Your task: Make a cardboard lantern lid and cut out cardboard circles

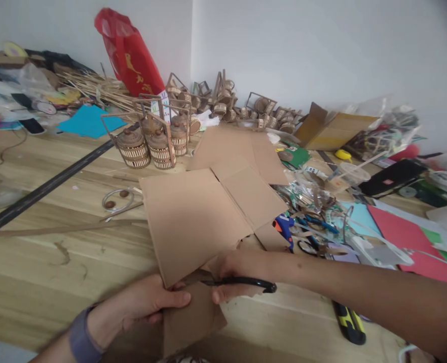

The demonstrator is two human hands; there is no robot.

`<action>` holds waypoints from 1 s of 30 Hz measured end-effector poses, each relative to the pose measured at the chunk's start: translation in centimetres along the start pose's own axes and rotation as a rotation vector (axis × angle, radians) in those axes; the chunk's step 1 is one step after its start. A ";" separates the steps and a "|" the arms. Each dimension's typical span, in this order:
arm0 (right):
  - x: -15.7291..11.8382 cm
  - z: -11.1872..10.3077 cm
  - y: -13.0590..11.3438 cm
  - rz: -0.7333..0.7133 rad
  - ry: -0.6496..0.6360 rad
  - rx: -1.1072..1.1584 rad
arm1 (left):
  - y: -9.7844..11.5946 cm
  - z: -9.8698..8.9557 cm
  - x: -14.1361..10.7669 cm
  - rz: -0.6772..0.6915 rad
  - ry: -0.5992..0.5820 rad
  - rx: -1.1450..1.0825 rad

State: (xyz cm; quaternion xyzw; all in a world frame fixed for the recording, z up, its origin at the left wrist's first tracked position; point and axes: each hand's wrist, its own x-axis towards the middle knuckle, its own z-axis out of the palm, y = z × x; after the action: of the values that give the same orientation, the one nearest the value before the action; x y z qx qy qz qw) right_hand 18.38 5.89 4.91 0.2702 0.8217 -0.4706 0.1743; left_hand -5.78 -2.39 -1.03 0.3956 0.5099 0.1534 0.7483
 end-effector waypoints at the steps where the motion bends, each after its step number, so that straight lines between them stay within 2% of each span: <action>1: -0.3 -0.2 -0.3 0.048 -0.044 0.020 | 0.2 -0.3 -0.1 -0.018 0.006 0.058; 3: -1.2 -0.7 -1.0 0.113 -0.099 0.104 | 0.5 -1.0 -0.4 -0.061 0.011 0.171; 5: -2.3 -1.1 -1.5 0.115 -0.091 0.171 | 1.0 -1.8 -0.6 -0.062 0.012 0.267; 7: -3.5 -1.2 -1.6 0.147 -0.064 0.185 | 1.5 -2.6 -0.8 0.018 -0.014 0.353; 10: -5.0 -0.5 -1.2 0.195 0.008 0.219 | 2.6 -3.1 -1.1 0.213 -0.081 0.397; 14: -6.5 1.3 -0.9 0.163 0.151 0.265 | 3.3 -2.8 -2.1 0.276 0.017 0.334; 17: -7.4 2.8 -1.1 0.109 0.218 0.275 | 2.9 -2.7 -2.6 0.252 0.069 0.287; 21: -8.2 4.9 -1.0 0.056 0.389 0.280 | 2.0 -2.5 -2.5 0.246 0.104 0.179; 26: -8.6 7.6 -0.6 0.114 0.500 0.457 | 2.7 -1.0 -1.3 0.150 0.219 -0.204; 28: -8.4 8.5 -0.7 0.107 0.521 0.495 | 3.4 -0.6 -0.9 0.101 0.207 -0.284; 30: -8.2 9.2 -1.0 0.092 0.550 0.504 | 4.2 -0.4 -0.8 0.069 0.135 -0.261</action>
State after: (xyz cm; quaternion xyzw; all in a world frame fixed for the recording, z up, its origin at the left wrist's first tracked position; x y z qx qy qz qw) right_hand 24.62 -4.80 5.44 0.4575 0.6833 -0.5596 -0.1037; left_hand -5.77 0.03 2.55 0.3012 0.5208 0.2700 0.7517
